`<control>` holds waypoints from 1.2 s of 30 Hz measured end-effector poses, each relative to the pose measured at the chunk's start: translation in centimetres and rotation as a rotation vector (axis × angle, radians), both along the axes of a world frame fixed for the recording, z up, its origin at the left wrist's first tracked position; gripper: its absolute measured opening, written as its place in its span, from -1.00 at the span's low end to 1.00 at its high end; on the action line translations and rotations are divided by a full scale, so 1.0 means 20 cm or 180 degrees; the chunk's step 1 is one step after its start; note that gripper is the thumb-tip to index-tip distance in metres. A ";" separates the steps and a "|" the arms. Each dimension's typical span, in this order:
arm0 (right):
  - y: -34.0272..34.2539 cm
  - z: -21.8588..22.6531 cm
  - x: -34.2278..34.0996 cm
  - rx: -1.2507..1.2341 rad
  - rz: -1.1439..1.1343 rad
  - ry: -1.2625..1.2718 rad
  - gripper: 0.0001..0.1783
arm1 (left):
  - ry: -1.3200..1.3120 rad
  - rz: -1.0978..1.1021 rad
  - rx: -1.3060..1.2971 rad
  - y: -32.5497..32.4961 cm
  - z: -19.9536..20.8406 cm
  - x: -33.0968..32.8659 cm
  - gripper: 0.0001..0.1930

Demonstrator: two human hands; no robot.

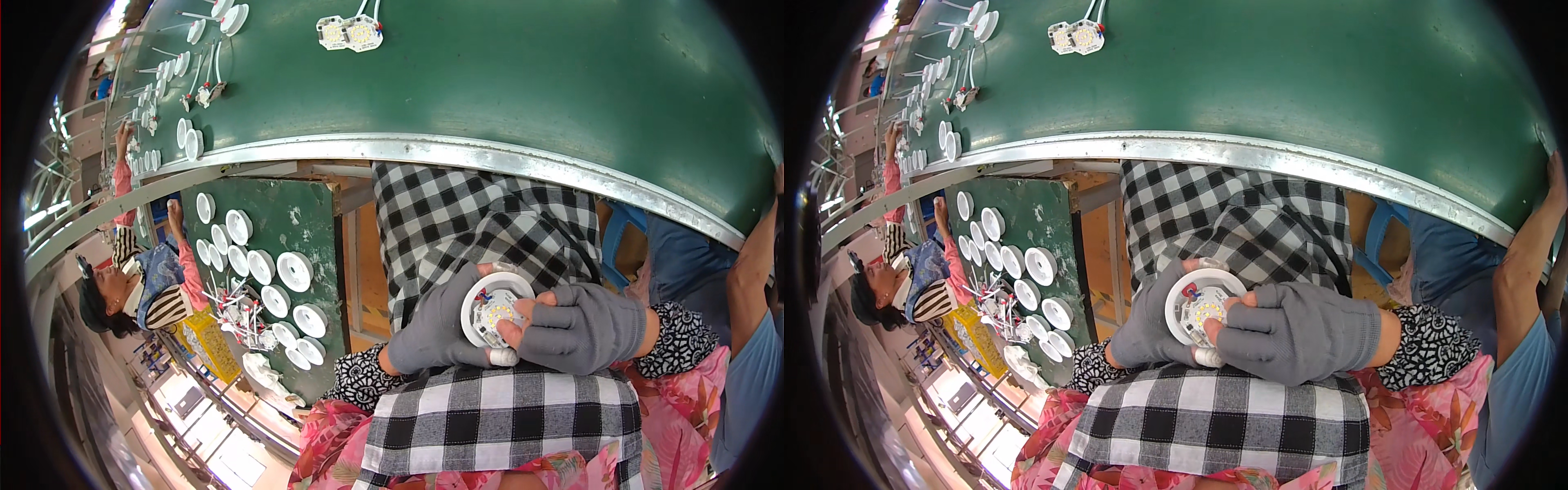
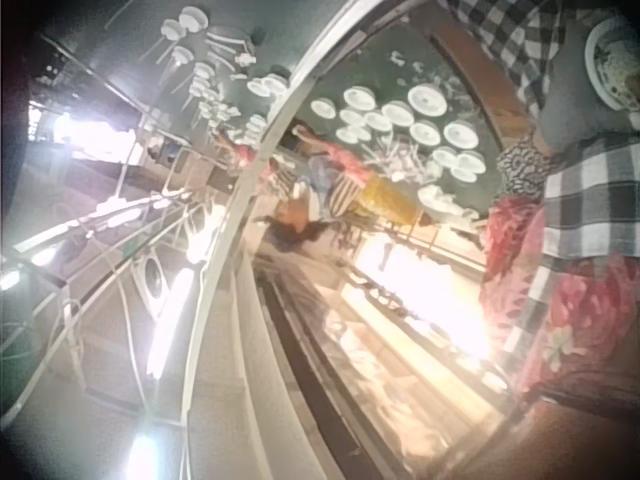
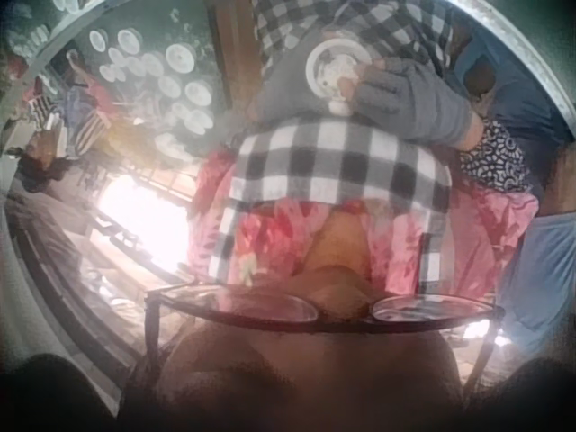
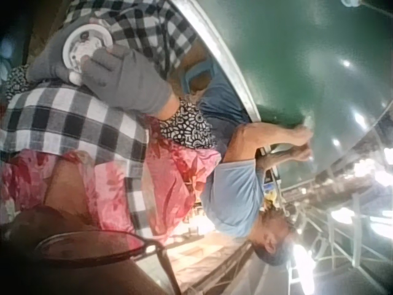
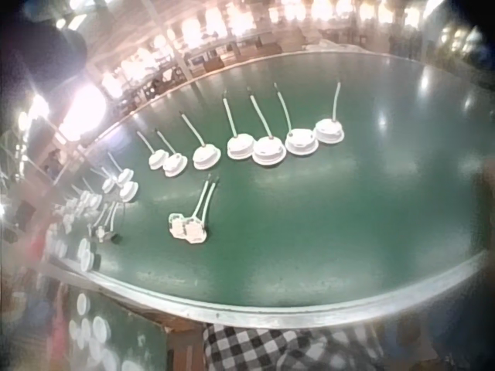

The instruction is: The person assembles light fixtures by feeding wires through plastic housings, pressing LED circuit boards into the housings by hand, and placing the assembled units onto the conveyor belt.

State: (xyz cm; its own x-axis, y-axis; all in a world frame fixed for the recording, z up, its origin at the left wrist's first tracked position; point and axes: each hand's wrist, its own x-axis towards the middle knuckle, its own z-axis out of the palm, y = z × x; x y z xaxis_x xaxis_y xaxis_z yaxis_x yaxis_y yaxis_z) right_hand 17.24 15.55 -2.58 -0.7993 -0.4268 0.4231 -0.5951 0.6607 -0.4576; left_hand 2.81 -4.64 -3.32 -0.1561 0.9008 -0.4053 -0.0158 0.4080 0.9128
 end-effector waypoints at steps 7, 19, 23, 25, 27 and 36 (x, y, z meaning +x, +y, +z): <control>0.00 -0.03 -0.03 -0.0258 -0.0150 -0.0322 -0.62 | 0.0516 -0.0061 0.0301 0.02 0.02 0.02 -0.01; 0.04 -0.08 -0.03 -0.0381 0.0061 -0.0082 -0.66 | -0.0497 0.0155 0.0432 0.01 0.04 0.06 -0.33; 0.07 -0.01 -0.06 -0.0381 0.0329 -0.0309 -0.60 | -0.0909 0.0306 0.0004 0.01 0.04 0.07 -0.43; 0.07 -0.01 -0.07 -0.0394 0.0251 -0.0325 -0.66 | -0.0924 0.0349 -0.0048 0.02 0.06 0.07 -0.48; 0.06 -0.01 -0.09 -0.0398 0.0164 -0.0354 -0.72 | -0.0946 0.0431 -0.0073 0.04 0.07 0.06 -0.49; 0.08 -0.02 -0.16 -0.0285 -0.0607 -0.0484 -0.52 | -0.0386 0.0818 -0.0166 0.04 0.08 0.03 -0.55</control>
State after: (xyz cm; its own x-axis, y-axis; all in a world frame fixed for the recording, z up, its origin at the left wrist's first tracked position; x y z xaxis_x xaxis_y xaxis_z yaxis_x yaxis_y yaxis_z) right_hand 14.12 17.09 -2.96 -0.9190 -0.2286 0.3212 -0.3835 0.7071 -0.5940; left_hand 3.44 -3.88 -1.71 -0.3241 0.8153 -0.4798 -0.2327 0.4229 0.8758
